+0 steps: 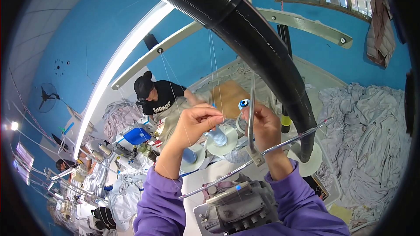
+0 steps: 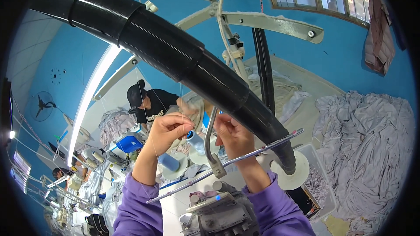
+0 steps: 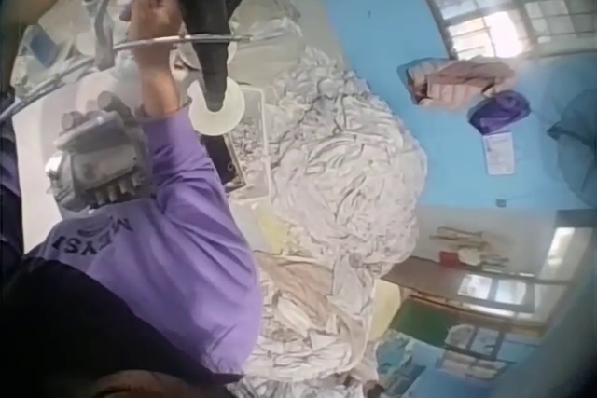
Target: Threading an industrial multi-needle sewing machine with thread spools.
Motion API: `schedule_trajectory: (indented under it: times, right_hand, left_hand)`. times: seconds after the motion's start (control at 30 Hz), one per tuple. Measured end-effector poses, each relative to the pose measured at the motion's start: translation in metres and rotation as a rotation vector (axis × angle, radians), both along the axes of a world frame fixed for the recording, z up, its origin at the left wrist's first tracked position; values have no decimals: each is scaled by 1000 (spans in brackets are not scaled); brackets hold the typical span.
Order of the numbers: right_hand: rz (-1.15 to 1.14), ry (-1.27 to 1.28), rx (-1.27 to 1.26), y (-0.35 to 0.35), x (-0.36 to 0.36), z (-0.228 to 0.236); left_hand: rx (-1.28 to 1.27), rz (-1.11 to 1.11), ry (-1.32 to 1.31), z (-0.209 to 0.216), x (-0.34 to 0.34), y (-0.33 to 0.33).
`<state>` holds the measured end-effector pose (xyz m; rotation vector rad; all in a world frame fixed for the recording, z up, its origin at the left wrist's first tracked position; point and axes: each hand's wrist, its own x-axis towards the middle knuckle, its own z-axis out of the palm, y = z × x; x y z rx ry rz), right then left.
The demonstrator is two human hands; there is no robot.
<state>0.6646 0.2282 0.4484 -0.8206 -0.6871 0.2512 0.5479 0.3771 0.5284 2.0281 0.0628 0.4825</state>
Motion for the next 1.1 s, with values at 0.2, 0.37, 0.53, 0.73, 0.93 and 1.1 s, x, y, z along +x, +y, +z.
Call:
schedule_trajectory:
  times: [0.2, 0.37, 0.53, 0.73, 0.93, 1.1]
  right_hand:
    - [4, -115, -50, -1, -13, -1]
    - [32, -175, -96, -2, -20, 5]
    - [7, -219, -57, -2, -26, 4]
    - [-37, -230, -36, 1, -30, 5]
    - [-158, -440, -84, -1, -32, 6]
    - [-167, -461, -86, 2, -32, 3]
  left_hand:
    - [-60, 8, 1, 0, -11, -14]
    - [-68, -14, -68, -5, -14, -16]
    - [-112, 27, -24, -2, -21, -31]
    - [-86, 98, -107, -8, -19, -34]
    - [-127, 136, -123, -14, -20, -35]
    - [-163, 149, -103, -16, -20, -34]
